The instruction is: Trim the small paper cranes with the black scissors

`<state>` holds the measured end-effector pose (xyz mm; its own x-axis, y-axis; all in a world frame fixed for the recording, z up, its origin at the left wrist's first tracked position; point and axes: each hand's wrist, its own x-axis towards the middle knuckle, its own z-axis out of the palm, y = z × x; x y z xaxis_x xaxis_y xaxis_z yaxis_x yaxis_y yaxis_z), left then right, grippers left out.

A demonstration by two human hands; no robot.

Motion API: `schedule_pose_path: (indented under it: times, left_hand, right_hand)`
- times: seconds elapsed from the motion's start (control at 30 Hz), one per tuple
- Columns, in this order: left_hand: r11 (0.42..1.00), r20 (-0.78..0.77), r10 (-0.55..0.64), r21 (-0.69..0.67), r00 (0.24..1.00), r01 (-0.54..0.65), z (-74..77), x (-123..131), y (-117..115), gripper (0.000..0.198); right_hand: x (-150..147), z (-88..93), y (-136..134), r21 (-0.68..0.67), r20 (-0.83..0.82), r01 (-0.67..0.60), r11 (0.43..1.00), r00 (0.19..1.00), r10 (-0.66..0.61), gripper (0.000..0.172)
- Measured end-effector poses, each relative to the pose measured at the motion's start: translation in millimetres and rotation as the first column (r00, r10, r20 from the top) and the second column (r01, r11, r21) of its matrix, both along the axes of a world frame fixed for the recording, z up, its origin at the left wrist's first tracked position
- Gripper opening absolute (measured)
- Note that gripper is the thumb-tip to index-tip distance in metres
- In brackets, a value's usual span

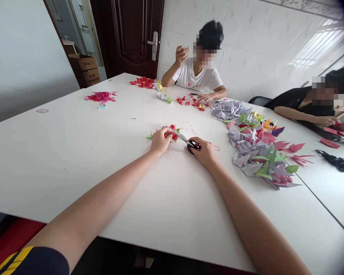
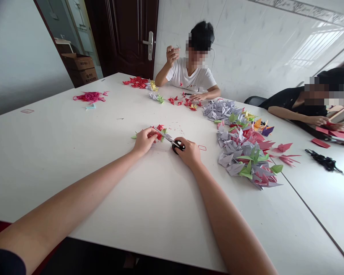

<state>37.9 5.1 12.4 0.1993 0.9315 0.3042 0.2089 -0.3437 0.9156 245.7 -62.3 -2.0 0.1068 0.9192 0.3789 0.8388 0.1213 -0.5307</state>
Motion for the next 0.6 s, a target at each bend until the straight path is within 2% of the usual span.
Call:
schedule_pose_path:
  times: [0.3, 0.6]
  left_hand:
    - [0.999, -0.07, -0.01, 0.04, 0.997, 0.013, 0.1, 0.4, -1.3, 0.01]
    - [0.999, -0.054, -0.018, 0.043, 0.998, 0.02, -0.5, 0.5, 0.4, 0.013]
  right_hand:
    - [0.1, 0.3, 0.5, 0.004, 0.005, -0.002, 1.0, 1.0, 0.002, 0.034]
    - [0.2, 0.8, 0.4, -0.016, 0.009, 0.002, 1.0, 1.0, -0.002, 0.035]
